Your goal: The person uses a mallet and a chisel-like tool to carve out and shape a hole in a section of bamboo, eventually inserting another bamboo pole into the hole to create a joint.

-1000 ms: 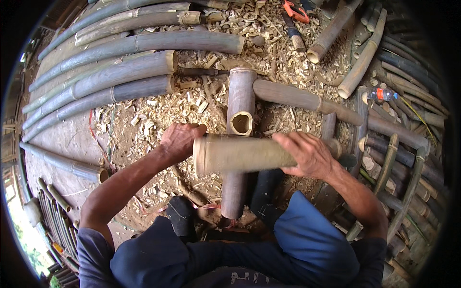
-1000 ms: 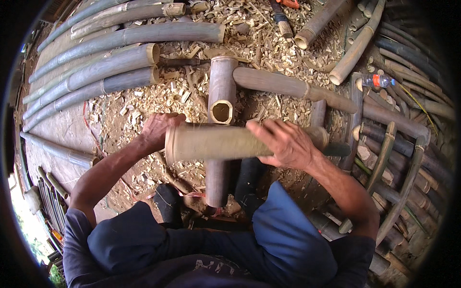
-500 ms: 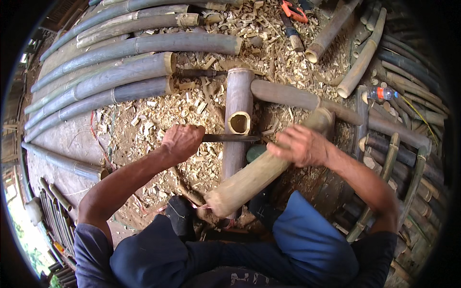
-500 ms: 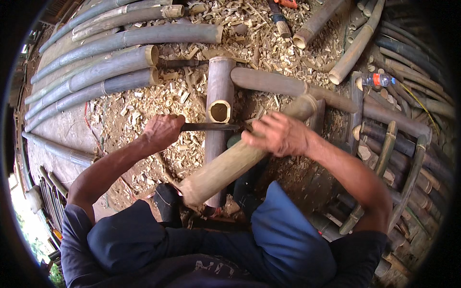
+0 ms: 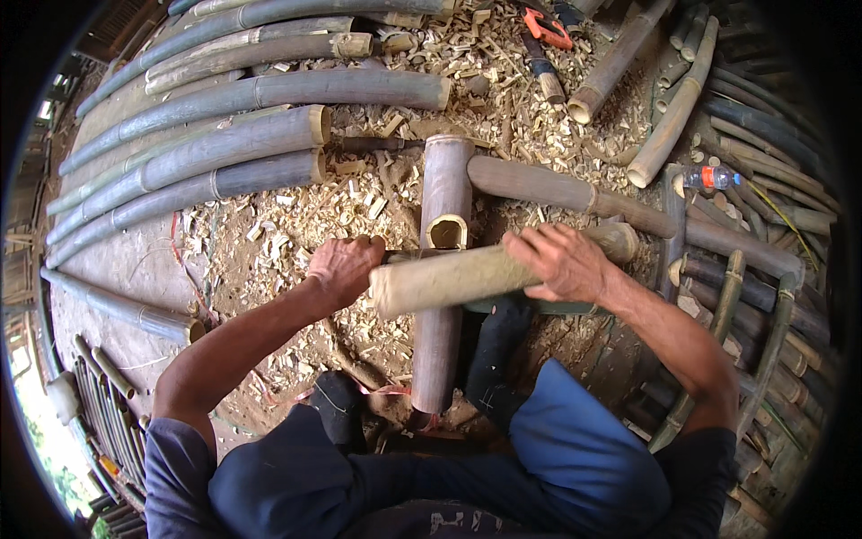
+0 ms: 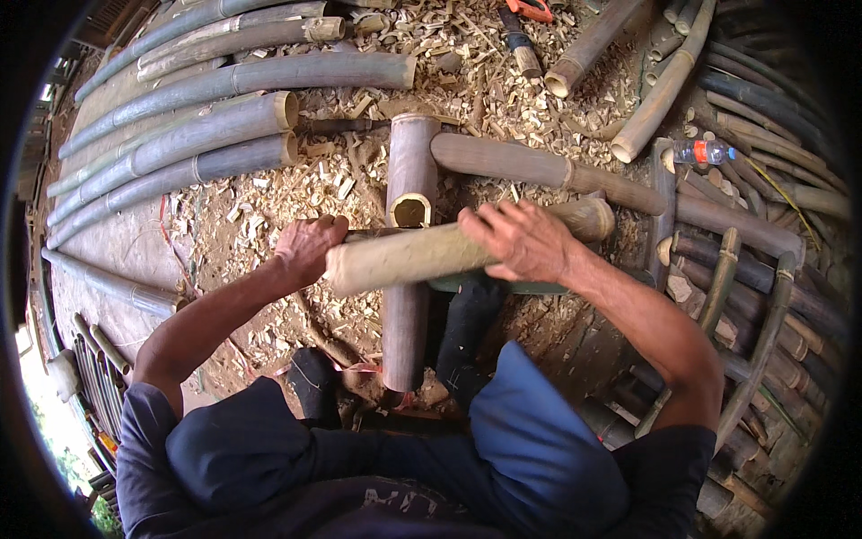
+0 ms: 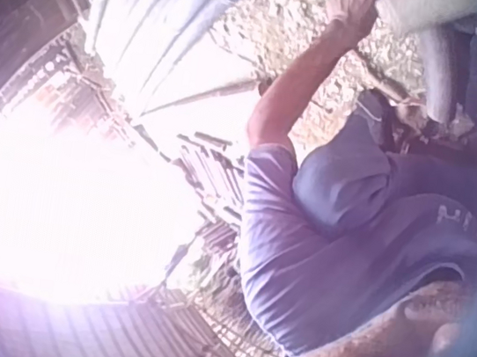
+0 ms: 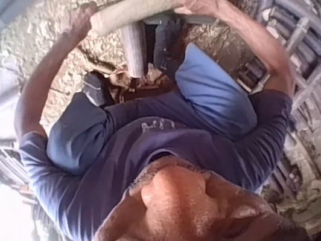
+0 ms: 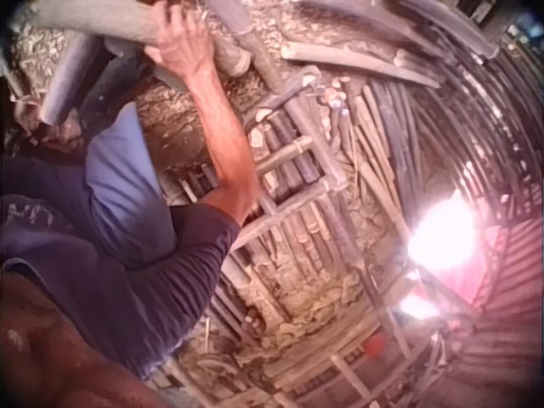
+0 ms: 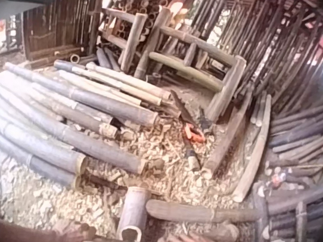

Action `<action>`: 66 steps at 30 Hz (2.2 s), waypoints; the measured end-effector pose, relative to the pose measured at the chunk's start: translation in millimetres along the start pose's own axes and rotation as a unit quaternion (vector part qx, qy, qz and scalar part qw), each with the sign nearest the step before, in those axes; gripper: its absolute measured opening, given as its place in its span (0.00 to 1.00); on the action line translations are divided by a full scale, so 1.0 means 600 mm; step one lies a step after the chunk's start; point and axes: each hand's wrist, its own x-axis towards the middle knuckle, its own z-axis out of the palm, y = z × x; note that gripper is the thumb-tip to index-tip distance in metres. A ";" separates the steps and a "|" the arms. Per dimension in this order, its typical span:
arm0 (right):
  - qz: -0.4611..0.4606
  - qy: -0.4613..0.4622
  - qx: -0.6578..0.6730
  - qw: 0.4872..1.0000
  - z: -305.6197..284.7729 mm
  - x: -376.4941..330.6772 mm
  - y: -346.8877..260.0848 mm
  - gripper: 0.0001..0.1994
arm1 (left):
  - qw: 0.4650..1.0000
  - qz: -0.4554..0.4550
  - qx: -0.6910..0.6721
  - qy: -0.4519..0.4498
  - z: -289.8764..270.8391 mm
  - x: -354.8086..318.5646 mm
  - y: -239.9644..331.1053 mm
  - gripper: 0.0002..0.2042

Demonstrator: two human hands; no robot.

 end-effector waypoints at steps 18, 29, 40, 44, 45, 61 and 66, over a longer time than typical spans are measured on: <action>-0.026 -0.019 -0.084 0.996 -0.019 0.010 0.043 0.47 | 0.998 -0.034 0.015 0.046 0.015 0.020 -0.002 0.10; 0.054 -0.025 -0.035 0.998 -0.045 0.002 0.024 0.45 | 0.981 0.024 -0.032 0.189 0.040 0.020 -0.017 0.15; 0.354 0.232 0.479 0.769 -0.082 -0.060 -0.046 0.42 | 0.937 0.083 -0.336 -0.039 -0.045 0.069 -0.081 0.22; 0.395 0.203 0.552 0.706 -0.069 -0.095 -0.064 0.41 | 0.960 0.086 -0.259 0.069 -0.067 0.073 -0.073 0.30; 0.397 0.196 0.551 0.707 -0.067 -0.096 -0.065 0.41 | 0.962 0.084 -0.247 0.076 -0.070 0.076 -0.076 0.32; 0.405 0.161 0.448 0.781 -0.073 -0.089 -0.103 0.43 | 0.976 0.054 -0.160 0.139 -0.049 0.090 -0.073 0.23; 0.469 -0.099 0.392 0.785 -0.135 -0.055 -0.081 0.41 | 0.988 0.010 -0.118 0.096 -0.062 0.092 -0.070 0.23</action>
